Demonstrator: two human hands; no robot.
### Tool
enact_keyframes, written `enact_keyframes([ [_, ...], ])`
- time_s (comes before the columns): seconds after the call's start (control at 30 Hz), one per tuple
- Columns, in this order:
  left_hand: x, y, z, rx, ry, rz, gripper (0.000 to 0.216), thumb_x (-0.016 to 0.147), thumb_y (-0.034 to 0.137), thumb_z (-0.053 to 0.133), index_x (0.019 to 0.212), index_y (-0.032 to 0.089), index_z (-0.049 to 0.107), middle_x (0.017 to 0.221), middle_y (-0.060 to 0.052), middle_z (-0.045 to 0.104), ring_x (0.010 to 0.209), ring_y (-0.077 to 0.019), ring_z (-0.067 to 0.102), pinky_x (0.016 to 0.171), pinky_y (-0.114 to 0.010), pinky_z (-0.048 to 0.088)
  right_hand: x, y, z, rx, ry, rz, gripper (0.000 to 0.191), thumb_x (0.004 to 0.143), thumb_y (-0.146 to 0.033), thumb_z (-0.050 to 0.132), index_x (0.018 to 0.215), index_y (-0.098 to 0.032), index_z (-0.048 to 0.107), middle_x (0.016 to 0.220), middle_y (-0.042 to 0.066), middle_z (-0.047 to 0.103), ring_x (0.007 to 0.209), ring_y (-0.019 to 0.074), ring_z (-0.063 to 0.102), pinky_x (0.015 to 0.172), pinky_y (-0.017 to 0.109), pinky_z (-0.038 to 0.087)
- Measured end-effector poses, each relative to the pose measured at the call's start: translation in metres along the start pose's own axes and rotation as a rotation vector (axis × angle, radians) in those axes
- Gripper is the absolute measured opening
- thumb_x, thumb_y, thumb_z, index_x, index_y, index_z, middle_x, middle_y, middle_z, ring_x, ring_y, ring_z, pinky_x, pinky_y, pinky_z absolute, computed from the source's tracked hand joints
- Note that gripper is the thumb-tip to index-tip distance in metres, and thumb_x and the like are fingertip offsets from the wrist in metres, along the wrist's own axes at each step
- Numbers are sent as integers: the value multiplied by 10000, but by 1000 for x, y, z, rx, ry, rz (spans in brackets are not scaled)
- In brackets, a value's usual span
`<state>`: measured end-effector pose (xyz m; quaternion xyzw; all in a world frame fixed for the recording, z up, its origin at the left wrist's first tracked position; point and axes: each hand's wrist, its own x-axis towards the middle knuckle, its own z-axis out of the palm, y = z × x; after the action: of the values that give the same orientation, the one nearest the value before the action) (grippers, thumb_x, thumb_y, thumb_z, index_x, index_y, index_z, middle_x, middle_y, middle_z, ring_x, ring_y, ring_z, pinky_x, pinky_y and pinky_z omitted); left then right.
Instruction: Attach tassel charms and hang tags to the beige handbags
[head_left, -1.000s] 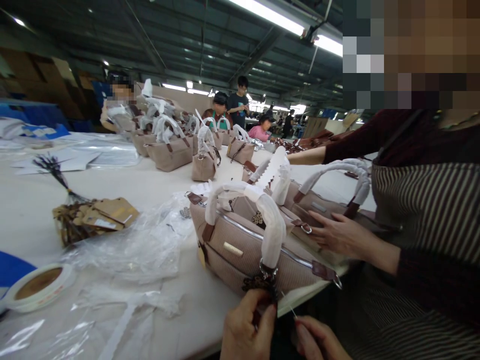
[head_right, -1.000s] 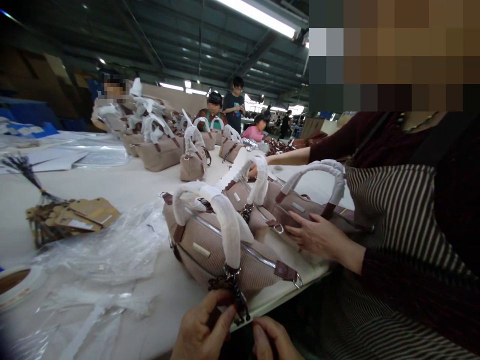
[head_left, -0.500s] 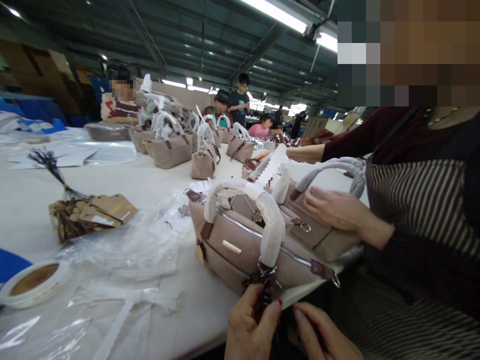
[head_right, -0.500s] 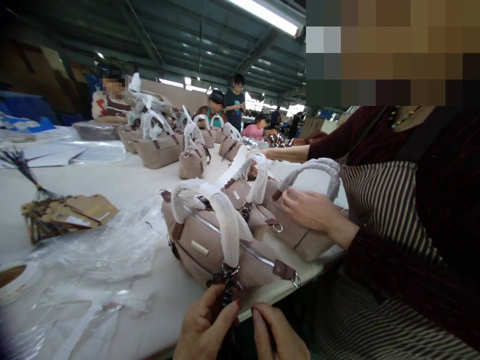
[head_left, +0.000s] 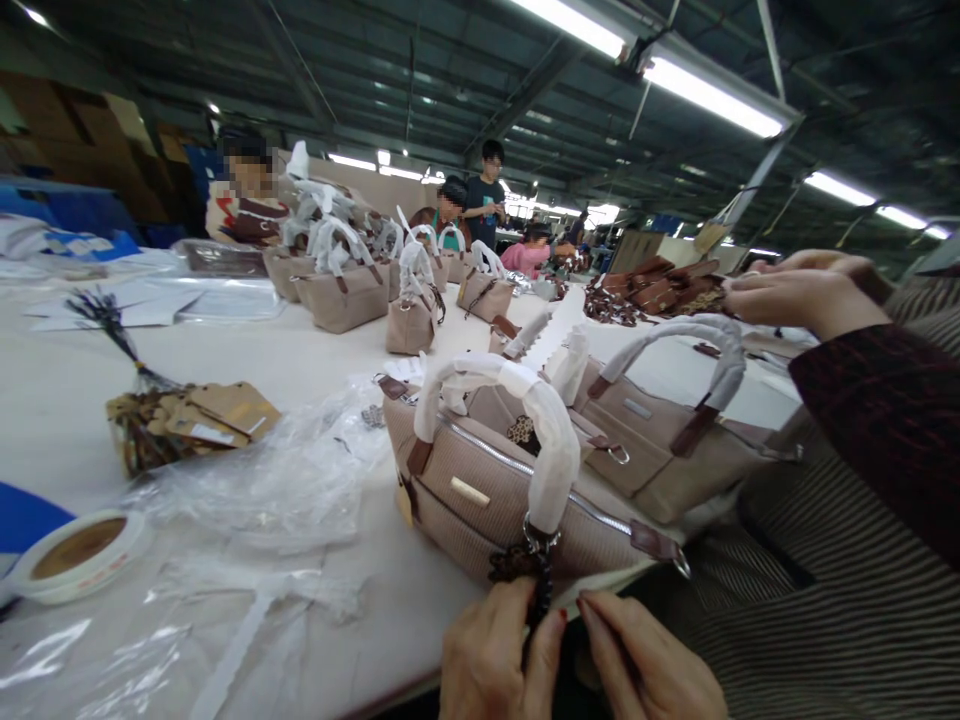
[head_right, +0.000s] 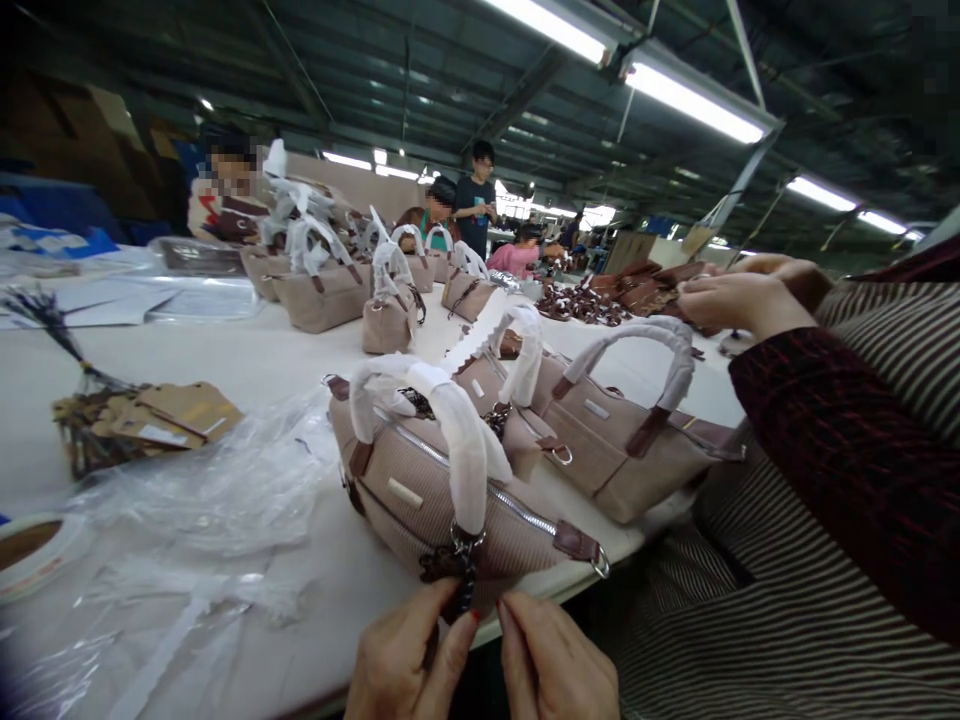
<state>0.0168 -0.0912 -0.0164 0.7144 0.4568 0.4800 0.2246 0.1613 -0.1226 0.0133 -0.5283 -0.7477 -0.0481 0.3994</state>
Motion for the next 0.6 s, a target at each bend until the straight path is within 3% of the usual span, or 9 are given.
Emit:
enact_keyframes([
  [0.1, 7, -6, -9, 50, 71, 125, 163, 862, 187, 407, 904, 195, 565, 751, -44, 626, 676, -164, 588, 631, -263, 458, 2, -2, 1, -15, 16, 35, 157, 884, -207, 432, 926, -191, 582, 668, 24, 636, 591, 125, 629, 567, 194, 508],
  [0.27, 25, -10, -21, 183, 228, 159, 251, 781, 164, 543, 1029, 169, 510, 968, -93, 582, 905, -208, 568, 764, -320, 494, 9, -1, -4, -56, -20, -12, 157, 874, -200, 439, 932, -182, 584, 674, 22, 644, 570, 116, 626, 552, 183, 508],
  [0.43, 34, -4, -22, 107, 106, 30, 58, 719, 154, 572, 740, 196, 538, 788, -31, 581, 754, -191, 552, 662, -311, 472, 13, 6, -13, -150, -78, -90, 198, 871, -189, 432, 935, -161, 618, 663, 31, 647, 570, 121, 635, 553, 169, 521],
  [0.6, 39, 2, -28, -67, -69, -249, 97, 720, 206, 563, 632, 202, 522, 600, 26, 552, 613, -148, 514, 577, -245, 395, 16, 8, -16, -256, -106, -111, 225, 885, -198, 405, 962, -173, 615, 743, 54, 668, 630, 138, 649, 598, 186, 529],
])
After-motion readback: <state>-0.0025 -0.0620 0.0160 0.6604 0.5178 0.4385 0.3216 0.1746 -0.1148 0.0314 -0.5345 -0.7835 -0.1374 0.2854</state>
